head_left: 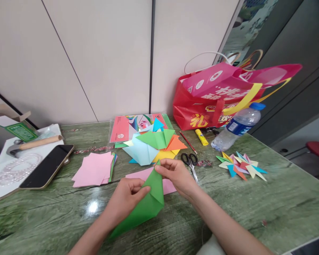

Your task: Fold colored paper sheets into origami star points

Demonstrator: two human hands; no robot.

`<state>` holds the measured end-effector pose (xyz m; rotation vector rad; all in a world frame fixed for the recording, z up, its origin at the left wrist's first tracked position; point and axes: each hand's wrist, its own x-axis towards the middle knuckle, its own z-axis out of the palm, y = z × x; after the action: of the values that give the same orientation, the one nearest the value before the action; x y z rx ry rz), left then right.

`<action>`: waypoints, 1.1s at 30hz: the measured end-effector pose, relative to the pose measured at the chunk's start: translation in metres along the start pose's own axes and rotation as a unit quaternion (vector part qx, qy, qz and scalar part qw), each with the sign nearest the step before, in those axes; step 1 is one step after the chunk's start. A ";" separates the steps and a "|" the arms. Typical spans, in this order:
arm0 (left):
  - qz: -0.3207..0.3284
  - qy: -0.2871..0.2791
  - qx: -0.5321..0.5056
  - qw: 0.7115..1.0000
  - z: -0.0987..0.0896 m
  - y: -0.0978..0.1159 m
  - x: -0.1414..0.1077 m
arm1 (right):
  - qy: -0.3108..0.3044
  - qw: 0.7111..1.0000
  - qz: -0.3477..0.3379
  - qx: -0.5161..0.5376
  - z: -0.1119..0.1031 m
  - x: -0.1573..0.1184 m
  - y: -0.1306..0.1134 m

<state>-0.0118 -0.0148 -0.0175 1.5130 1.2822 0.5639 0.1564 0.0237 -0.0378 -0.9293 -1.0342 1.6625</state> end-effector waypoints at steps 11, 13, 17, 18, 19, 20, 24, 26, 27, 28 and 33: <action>-0.010 -0.006 -0.007 1.000 0.001 0.001 -0.002 | 0.029 0.999 0.004 0.017 0.001 0.001 -0.001; -0.011 -0.005 -0.005 1.000 0.001 0.001 -0.002 | 0.034 0.999 0.009 0.016 0.001 0.001 -0.002; -0.005 -0.008 -0.009 1.000 -0.001 0.002 -0.002 | 0.040 0.999 0.012 0.012 0.002 0.000 -0.002; -0.004 -0.010 -0.011 1.000 -0.001 0.003 -0.002 | 0.041 0.999 0.010 0.012 0.002 0.000 -0.002; -0.005 -0.011 -0.013 1.000 -0.002 0.002 -0.002 | 0.040 0.999 0.009 0.014 0.002 0.000 -0.002; -0.006 -0.013 -0.015 1.000 -0.002 0.002 -0.002 | 0.039 0.999 0.007 0.018 0.001 0.000 -0.002; -0.010 -0.013 -0.016 1.000 0.003 0.001 -0.002 | 0.036 0.999 0.012 0.037 0.001 0.000 -0.004; -0.011 -0.014 -0.017 1.000 0.005 0.002 -0.001 | 0.039 0.998 0.016 0.037 0.002 0.000 -0.005; -0.010 -0.023 -0.017 1.000 0.002 0.004 -0.001 | 0.043 0.998 0.016 0.036 0.001 0.000 -0.005; -0.009 -0.027 -0.015 0.999 -0.004 0.006 -0.001 | 0.049 0.998 0.015 0.034 0.001 0.000 -0.005; 0.022 0.301 0.177 0.937 -0.086 -0.001 -0.011 | 0.075 0.997 0.013 0.030 -0.001 0.001 -0.001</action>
<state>-0.0886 0.0092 0.0156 1.7336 1.9015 0.9111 0.1568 0.0252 -0.0376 -1.0157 -0.8699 1.6102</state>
